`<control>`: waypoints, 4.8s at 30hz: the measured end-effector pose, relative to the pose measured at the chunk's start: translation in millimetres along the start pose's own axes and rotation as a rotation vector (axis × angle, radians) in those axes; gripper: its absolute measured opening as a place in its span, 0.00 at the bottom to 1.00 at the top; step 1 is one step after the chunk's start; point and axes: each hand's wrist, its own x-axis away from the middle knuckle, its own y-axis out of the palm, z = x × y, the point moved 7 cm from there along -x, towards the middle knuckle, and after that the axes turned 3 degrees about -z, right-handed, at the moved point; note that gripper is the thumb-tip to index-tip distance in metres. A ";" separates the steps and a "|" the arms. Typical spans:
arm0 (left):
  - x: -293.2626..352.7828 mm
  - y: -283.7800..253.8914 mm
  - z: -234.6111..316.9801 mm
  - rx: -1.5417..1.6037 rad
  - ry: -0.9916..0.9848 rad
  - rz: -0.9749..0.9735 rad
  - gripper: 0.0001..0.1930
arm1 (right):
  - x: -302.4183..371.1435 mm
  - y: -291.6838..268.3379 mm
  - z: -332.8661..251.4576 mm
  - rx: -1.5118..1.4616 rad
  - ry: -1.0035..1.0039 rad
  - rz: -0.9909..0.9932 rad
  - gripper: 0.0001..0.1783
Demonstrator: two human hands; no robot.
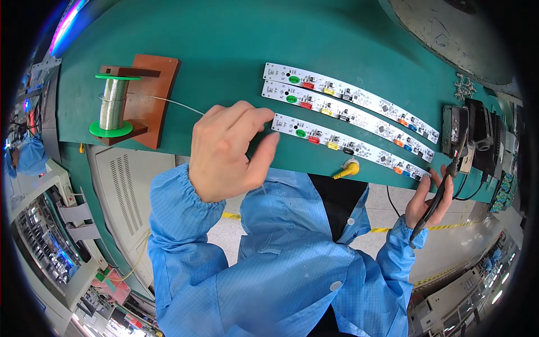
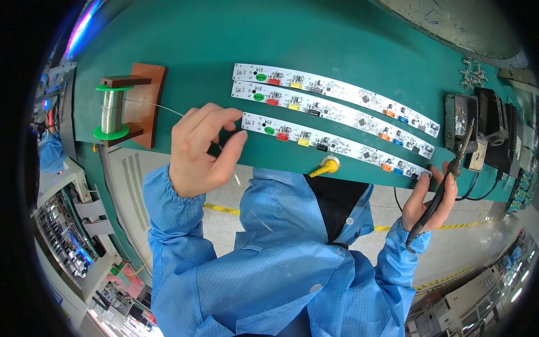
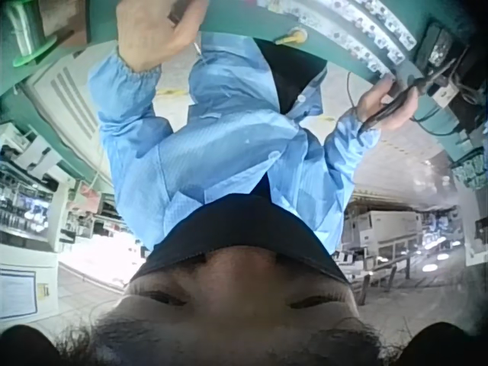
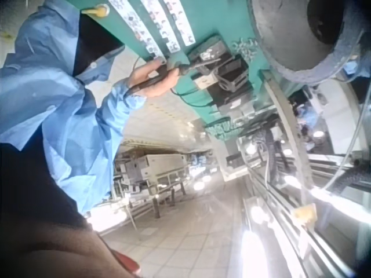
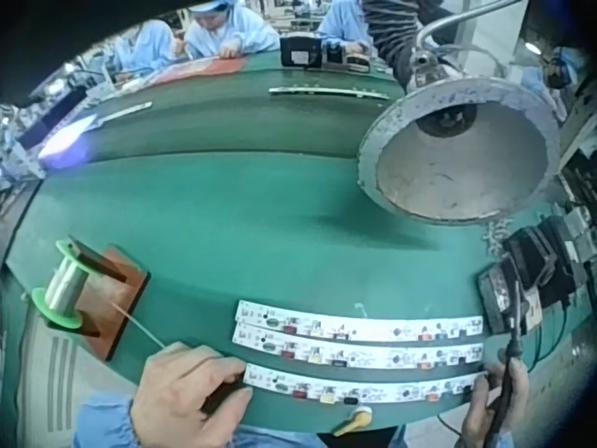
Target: Solder components or wires onto long electronic circuit strips at a manufacturing workbench.
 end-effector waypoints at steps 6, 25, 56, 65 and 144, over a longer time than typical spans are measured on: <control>6.1 4.6 -3.5 0.056 0.091 -0.018 0.10 | 14.9 -3.6 11.5 -0.028 -0.084 0.068 0.30; -71.8 32.4 138.2 -0.045 0.491 -0.109 0.15 | 28.0 -27.9 40.5 -0.201 -0.062 0.246 0.46; -263.2 231.4 137.8 0.127 0.083 -0.268 0.09 | 28.3 -30.3 55.3 -0.302 -0.048 0.246 0.49; -262.0 229.7 143.1 0.100 0.144 -0.286 0.10 | 27.2 -29.6 54.0 -0.284 -0.070 0.259 0.48; -54.0 42.4 48.1 0.316 0.216 -0.379 0.12 | 33.8 -29.7 60.7 -0.166 -0.005 0.283 0.41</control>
